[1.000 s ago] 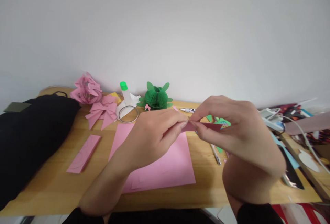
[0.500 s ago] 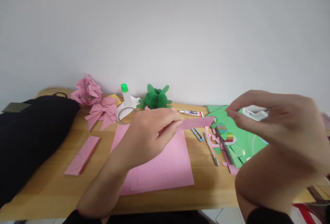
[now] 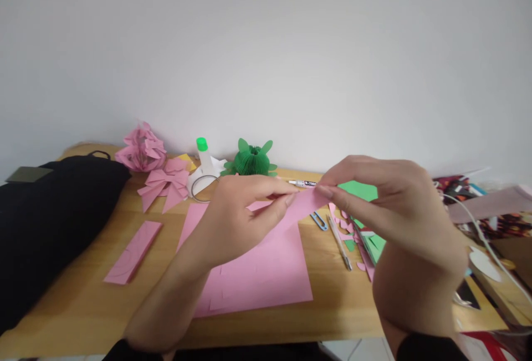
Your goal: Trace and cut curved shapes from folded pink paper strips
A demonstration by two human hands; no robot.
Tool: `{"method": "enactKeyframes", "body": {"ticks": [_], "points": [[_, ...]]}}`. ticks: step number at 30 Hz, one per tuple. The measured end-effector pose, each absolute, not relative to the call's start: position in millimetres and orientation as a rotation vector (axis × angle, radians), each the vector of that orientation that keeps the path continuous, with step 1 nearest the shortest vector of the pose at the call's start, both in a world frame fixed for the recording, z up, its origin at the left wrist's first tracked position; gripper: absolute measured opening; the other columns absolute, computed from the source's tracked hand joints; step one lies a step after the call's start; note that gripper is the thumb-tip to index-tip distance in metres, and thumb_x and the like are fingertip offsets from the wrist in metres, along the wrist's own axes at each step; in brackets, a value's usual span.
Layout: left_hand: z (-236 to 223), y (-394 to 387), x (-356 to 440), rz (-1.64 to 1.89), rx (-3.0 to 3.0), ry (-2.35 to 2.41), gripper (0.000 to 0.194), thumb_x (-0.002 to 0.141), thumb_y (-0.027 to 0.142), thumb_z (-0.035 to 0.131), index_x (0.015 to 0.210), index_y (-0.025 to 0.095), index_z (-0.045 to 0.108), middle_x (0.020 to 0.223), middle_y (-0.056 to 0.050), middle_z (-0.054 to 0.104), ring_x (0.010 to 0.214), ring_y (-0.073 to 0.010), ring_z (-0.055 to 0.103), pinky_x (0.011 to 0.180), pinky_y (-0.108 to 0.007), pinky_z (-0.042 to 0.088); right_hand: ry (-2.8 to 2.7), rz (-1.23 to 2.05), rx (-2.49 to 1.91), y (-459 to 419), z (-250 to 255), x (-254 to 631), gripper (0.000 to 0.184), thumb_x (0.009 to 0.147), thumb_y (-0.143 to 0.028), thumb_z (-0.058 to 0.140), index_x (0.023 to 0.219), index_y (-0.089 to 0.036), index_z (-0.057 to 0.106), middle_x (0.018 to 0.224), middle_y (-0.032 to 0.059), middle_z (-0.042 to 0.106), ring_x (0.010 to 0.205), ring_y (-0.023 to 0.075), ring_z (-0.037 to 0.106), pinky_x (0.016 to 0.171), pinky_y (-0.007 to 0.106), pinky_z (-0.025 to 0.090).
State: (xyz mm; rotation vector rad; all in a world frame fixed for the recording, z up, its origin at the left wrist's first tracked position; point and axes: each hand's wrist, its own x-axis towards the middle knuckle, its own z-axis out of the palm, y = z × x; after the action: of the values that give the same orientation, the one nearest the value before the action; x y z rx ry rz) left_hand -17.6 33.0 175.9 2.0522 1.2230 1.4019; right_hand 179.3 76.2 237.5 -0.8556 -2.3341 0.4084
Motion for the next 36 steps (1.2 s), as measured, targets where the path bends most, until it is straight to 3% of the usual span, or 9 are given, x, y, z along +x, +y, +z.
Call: {"method": "enactKeyframes", "body": {"ticks": [17,24,27,30,33,36], "points": [[175.4,24.2,-16.9,1.416,2.16,1.109,0.017,0.08,0.009,0.059,0.073,0.02,0.069,0.067,0.005,0.072,0.058,-0.0076,0.061,0.055,-0.018,0.046,-2.279,0.272,-0.928,59.5,258.1,225.1,0.009,0.082,-0.022,0.069,0.073,-0.025,0.07,0.069,-0.002,0.071,0.06,0.0111,0.063,0.052,0.024,0.05],[180.5,19.6,-24.7,1.456,2.117,1.228,0.018,0.082,0.011,0.06,0.074,0.022,0.072,0.074,0.004,0.075,0.068,-0.0105,0.069,0.066,-0.019,0.052,-2.133,0.165,-1.093,56.4,263.0,257.6,0.011,0.081,-0.028,0.07,0.07,-0.027,0.07,0.064,-0.0028,0.07,0.064,0.013,0.067,0.057,0.023,0.052],[170.7,29.4,-20.8,1.34,1.994,1.245,0.013,0.086,0.02,0.061,0.086,0.022,0.073,0.086,0.0,0.077,0.08,-0.0133,0.071,0.073,-0.022,0.054,-2.39,0.43,-1.021,77.4,248.0,260.2,0.015,0.081,-0.034,0.067,0.07,-0.026,0.07,0.062,-0.0029,0.069,0.058,0.0117,0.064,0.051,0.022,0.048],[140.0,38.5,-9.9,0.983,1.711,1.095,0.018,0.086,0.027,0.061,0.098,0.018,0.07,0.091,-0.005,0.076,0.084,-0.0169,0.072,0.076,-0.028,0.055,-2.616,0.892,-1.003,103.2,208.8,242.6,0.018,0.082,-0.034,0.061,0.071,-0.021,0.069,0.064,-0.003,0.067,0.056,0.0097,0.059,0.054,0.021,0.047],[97.3,31.1,0.3,0.655,1.217,1.088,0.018,0.077,0.02,0.07,0.094,0.013,0.067,0.08,-0.006,0.075,0.071,-0.0175,0.072,0.069,-0.029,0.055,-2.731,1.303,-0.973,114.7,153.2,213.1,0.01,0.077,-0.022,0.061,0.078,-0.018,0.07,0.067,-0.0029,0.066,0.061,0.0089,0.058,0.057,0.02,0.045],[63.6,9.4,4.4,0.603,1.071,1.146,0.014,0.072,0.013,0.071,0.085,0.011,0.064,0.063,-0.003,0.07,0.057,-0.0182,0.069,0.059,-0.03,0.054,-2.643,1.578,-1.012,108.4,105.6,185.5,0.01,0.074,-0.014,0.061,0.078,-0.014,0.07,0.07,-0.0018,0.067,0.065,0.0091,0.058,0.065,0.021,0.046]]}}
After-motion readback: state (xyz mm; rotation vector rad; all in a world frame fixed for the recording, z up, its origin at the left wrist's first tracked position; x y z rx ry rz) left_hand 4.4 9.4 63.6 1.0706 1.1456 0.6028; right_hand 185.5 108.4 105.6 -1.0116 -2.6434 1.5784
